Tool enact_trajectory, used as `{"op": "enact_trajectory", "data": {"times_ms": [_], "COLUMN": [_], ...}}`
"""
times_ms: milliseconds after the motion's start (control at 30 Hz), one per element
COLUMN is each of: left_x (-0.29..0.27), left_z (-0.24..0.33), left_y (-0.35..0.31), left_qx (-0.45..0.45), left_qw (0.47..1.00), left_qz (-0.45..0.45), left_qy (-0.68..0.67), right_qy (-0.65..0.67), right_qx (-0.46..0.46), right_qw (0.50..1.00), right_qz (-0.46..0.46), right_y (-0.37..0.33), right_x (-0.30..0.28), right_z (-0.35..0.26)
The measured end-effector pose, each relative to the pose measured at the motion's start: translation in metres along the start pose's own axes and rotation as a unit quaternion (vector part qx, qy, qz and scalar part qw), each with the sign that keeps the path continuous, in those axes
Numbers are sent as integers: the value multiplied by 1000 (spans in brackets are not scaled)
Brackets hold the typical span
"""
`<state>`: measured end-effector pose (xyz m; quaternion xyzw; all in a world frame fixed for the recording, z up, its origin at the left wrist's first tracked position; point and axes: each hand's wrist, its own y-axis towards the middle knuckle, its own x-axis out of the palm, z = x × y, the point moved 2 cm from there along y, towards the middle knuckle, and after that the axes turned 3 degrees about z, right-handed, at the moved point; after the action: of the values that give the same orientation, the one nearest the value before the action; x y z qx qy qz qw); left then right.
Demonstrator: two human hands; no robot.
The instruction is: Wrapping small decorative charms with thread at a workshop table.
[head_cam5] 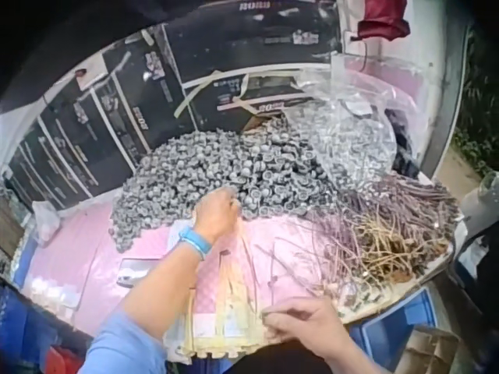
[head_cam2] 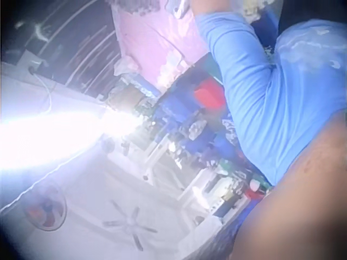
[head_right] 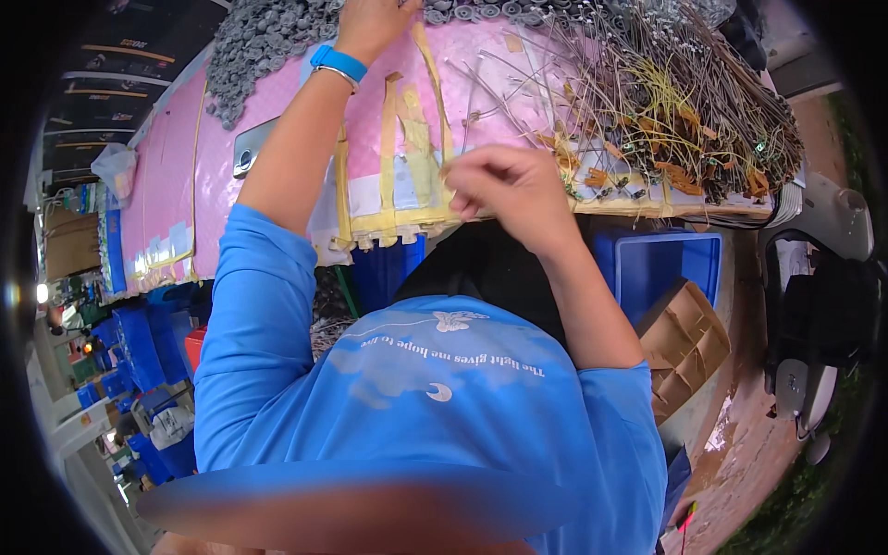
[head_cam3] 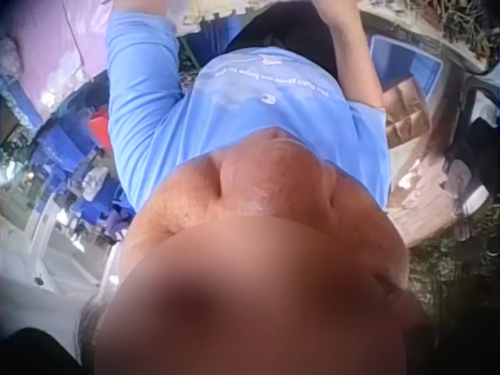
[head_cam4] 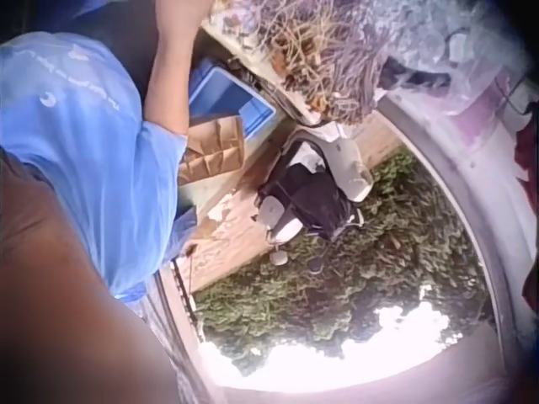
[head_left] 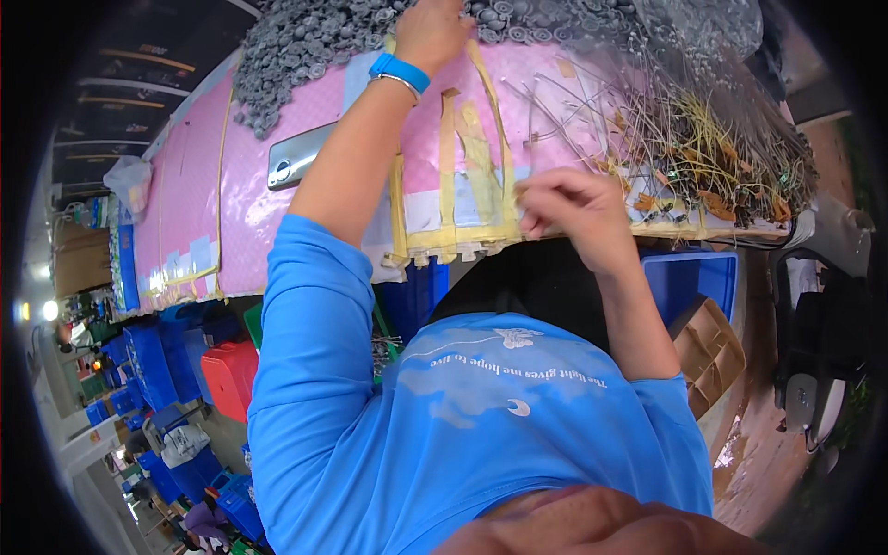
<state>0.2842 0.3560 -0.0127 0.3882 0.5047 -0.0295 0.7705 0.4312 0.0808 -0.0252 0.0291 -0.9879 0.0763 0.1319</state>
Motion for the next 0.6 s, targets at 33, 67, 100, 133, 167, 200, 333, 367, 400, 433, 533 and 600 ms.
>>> {"op": "enact_trajectory", "data": {"times_ms": [33, 67, 100, 133, 167, 200, 333, 367, 400, 433, 533, 600], "left_x": [3, -1, -3, -7, -10, -6, -47, -65, -82, -97, -134, -146], "left_z": [-1, 5, 11, 13, 11, -5, 12, 16, 17, 18, 16, 12], "left_y": [1, 1, 1, -1, -2, -7, -51, -65, -81, -97, -143, -181], "left_qx": [13, 0, 2, -38, -77, -152, -291, -292, -270, -249, -333, -328], "left_qw": [999, 1000, 1000, 996, 984, 932, 803, 801, 808, 814, 782, 783], "left_qz": [31, 15, 11, -1, -10, -30, -39, -47, -38, -31, 46, 39], "left_qy": [5, 16, 9, -78, -159, -326, -519, -520, -522, -523, -526, -528], "right_qy": [-1, 115, 226, 271, 272, 275, 297, 308, 309, 306, 313, 354], "right_qx": [2, -68, -138, -162, -162, -118, 110, 160, 160, 173, 142, 82], "right_qw": [1000, 987, 947, 928, 927, 936, 946, 937, 936, 936, 939, 931], "right_qz": [0, 90, 181, 198, 200, 187, 62, 46, 45, 19, 19, 32], "right_y": [3, 6, 7, 9, 8, 8, -11, -16, -19, -19, -15, -10], "right_x": [-4, -13, -23, -28, -25, -15, 27, 35, 37, 40, 36, 32], "right_z": [-3, -8, -13, -15, -14, -12, 8, 11, 11, 12, 2, -12]}}
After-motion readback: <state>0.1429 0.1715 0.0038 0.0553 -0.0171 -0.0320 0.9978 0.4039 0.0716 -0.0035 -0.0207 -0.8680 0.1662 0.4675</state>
